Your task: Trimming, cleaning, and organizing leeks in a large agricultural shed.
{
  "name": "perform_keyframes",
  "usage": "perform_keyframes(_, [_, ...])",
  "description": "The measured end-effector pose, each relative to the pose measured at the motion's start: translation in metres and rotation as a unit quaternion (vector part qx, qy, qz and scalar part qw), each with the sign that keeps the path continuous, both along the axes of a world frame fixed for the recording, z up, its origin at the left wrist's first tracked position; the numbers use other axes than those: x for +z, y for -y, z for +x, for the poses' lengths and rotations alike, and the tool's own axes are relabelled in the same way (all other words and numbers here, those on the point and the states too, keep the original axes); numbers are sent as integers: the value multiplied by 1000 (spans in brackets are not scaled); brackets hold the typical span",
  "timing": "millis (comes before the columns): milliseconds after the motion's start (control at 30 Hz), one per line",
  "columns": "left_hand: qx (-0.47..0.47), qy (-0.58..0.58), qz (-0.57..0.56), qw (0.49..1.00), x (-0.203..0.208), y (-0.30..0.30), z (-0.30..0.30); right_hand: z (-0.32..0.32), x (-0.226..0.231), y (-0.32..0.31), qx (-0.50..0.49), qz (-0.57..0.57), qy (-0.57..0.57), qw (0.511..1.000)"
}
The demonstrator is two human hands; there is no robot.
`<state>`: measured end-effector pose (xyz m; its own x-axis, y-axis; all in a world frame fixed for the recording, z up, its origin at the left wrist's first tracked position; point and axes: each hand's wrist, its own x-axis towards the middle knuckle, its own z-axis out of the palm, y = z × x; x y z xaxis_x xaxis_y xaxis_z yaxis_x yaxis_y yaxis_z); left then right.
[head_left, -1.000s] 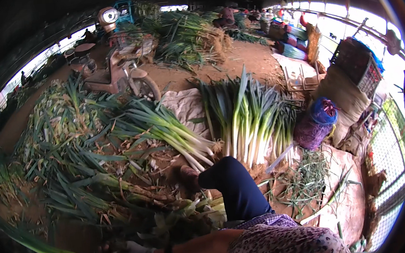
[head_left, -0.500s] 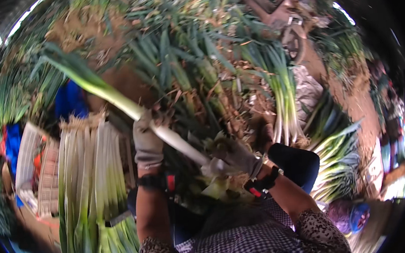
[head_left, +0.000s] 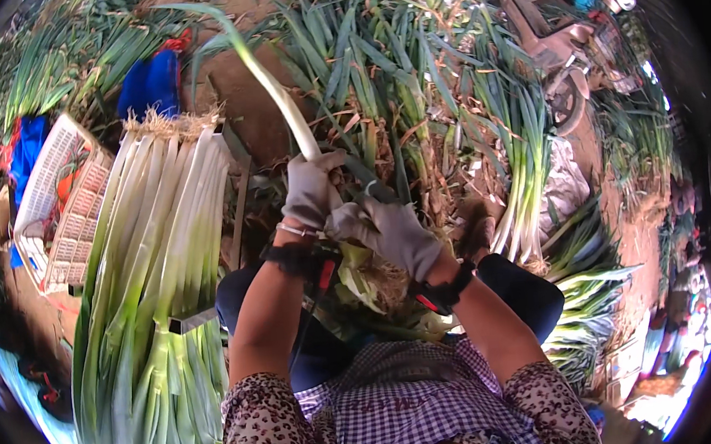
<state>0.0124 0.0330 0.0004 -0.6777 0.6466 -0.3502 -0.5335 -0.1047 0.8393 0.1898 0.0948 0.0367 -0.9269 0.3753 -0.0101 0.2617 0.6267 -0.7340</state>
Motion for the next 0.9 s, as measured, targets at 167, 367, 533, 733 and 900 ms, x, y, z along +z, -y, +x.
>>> perform_keyframes(167, [3,69,-33,997,-49,-12,-11,54,36,36,-18,117,116,986])
perform_keyframes(367, [100,132,-73,984,-94,-12,-37,122,75,60,-73,115,67,988])
perform_keyframes(533, [88,85,-87,989,-49,-48,-30,124,55,18,-71,40,-9,997])
perform_keyframes(733, [110,0,-165,980,-118,-36,-18,14,-7,8,77,-31,-39,996])
perform_keyframes(900, [77,-40,-182,980,-83,-9,-18,-5,4,20,67,-8,16,998])
